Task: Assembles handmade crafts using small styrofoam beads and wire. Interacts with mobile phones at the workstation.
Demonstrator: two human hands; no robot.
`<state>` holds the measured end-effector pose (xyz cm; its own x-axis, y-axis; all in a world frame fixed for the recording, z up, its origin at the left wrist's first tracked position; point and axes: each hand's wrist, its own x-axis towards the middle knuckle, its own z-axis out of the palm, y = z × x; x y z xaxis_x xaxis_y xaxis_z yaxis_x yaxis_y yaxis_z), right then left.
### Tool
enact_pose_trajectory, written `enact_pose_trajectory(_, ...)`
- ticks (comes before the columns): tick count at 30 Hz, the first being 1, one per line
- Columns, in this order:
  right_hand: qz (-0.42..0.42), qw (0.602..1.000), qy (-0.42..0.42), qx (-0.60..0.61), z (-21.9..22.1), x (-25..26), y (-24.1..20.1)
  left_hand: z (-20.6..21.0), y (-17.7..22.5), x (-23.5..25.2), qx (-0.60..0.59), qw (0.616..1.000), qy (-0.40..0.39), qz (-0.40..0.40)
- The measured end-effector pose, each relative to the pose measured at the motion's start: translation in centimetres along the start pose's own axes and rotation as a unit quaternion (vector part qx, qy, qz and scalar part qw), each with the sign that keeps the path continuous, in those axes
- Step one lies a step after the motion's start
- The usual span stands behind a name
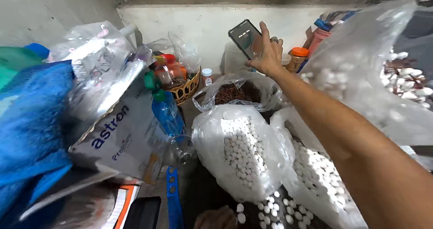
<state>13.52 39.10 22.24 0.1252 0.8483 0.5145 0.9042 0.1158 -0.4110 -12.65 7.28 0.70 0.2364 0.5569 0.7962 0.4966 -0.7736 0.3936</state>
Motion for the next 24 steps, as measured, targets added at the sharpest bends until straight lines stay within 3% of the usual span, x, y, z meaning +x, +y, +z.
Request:
enact_pose_trajectory(7, -0.106, 0.992, 0.058, 0.037, -6.1, -13.6, -5.0, 1.5, 0.4, -0.1, -0.064, 0.993, 0.097, 0.020)
enact_pose_trajectory(11, -0.099, 0.987, 0.072, 0.101, -7.3, -23.0, -8.3, 0.1, 2.1, 1.1, -0.135, 0.966, 0.196, -0.100)
enact_pose_trajectory(13, -0.102, 0.980, 0.077, 0.151, -6.5, -27.2, -9.6, -1.8, 2.8, 0.4, -0.165, 0.948, 0.235, -0.134)
enact_pose_trajectory(19, -0.106, 0.956, 0.075, 0.265, -1.8, -37.2, -13.5, -7.8, 3.9, -3.3, -0.169, 0.941, 0.267, -0.122)
enact_pose_trajectory(24, -0.052, 0.957, 0.027, 0.283, 3.0, -40.0, -15.9, -9.8, 2.5, -6.5, -0.170, 0.916, 0.324, -0.163)
